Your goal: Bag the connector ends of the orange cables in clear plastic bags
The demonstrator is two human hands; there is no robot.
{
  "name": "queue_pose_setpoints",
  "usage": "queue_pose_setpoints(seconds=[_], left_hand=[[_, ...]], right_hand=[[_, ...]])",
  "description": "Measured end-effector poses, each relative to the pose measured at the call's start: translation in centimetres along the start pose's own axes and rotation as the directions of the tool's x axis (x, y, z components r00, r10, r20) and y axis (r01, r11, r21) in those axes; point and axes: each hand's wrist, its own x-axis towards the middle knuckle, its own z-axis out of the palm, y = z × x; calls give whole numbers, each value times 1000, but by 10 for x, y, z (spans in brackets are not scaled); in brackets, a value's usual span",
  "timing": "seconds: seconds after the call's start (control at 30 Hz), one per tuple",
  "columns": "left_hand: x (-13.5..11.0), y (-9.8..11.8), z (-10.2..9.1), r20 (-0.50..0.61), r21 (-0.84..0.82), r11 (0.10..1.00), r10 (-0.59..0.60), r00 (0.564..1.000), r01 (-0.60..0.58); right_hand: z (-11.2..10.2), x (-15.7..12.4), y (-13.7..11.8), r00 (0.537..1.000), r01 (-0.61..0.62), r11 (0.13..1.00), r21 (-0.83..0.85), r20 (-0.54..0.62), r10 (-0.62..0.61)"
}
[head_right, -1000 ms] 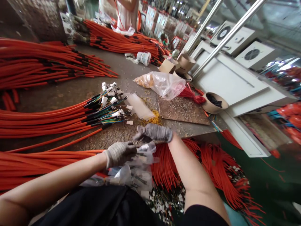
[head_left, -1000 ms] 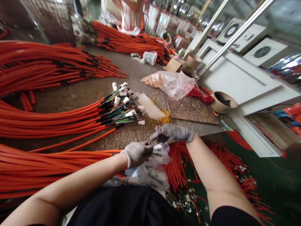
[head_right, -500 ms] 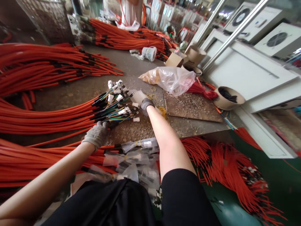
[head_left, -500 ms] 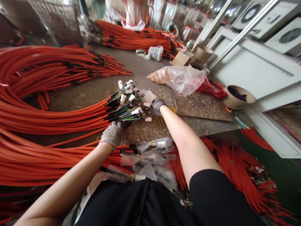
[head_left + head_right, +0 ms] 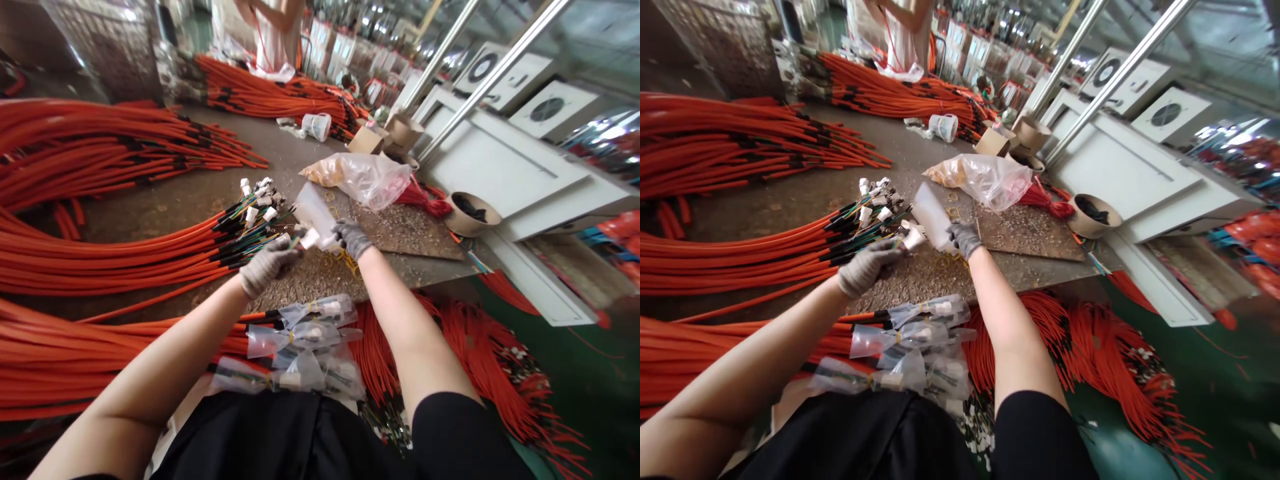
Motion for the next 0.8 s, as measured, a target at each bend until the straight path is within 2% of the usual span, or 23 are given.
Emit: queue_pose_setpoints(seconds=[0.03, 0.1, 0.17, 0.23, 0.33, 0.43, 0.53, 0.63, 0.7, 0.8], left_hand=[[2, 5, -6, -51, -67, 997, 25, 998, -28], [6, 13, -15, -105, -96, 993, 63, 992, -73], [8, 16, -17, -89, -69, 992, 95, 991, -102], [10, 13, -14, -26, -14, 990, 140, 990, -141], [10, 4, -10, 78, 95, 966, 233, 969, -240], [9, -2, -10, 97, 127, 938, 312, 945, -323], [5, -2, -14, 185, 153, 937, 284, 941, -313], [1, -2, -16, 294, 186, 925, 268, 917, -330], [-1, -4, -15, 290, 257, 877, 330, 898, -406], [0, -10, -13, 218, 426, 731, 488, 845, -533]], right_hand=[[-5, -14, 3, 1000, -20, 998, 55, -13, 21], [-8, -46, 10, 997, -68, 967, 246, -5, 71], [-1, -76, 19, 992, -125, 868, 481, 32, 125], [10, -99, 25, 989, -126, 808, 576, 13, 144], [21, -119, 23, 995, 13, 887, 462, -98, 37], [19, -126, 13, 987, 157, 924, 348, -100, -130], [14, -129, 5, 970, 243, 911, 334, -106, -220], [12, -129, 4, 957, 283, 908, 309, -162, -243], [13, -129, 5, 948, 306, 907, 291, -179, -262], [14, -130, 4, 949, 311, 901, 303, -149, -278]])
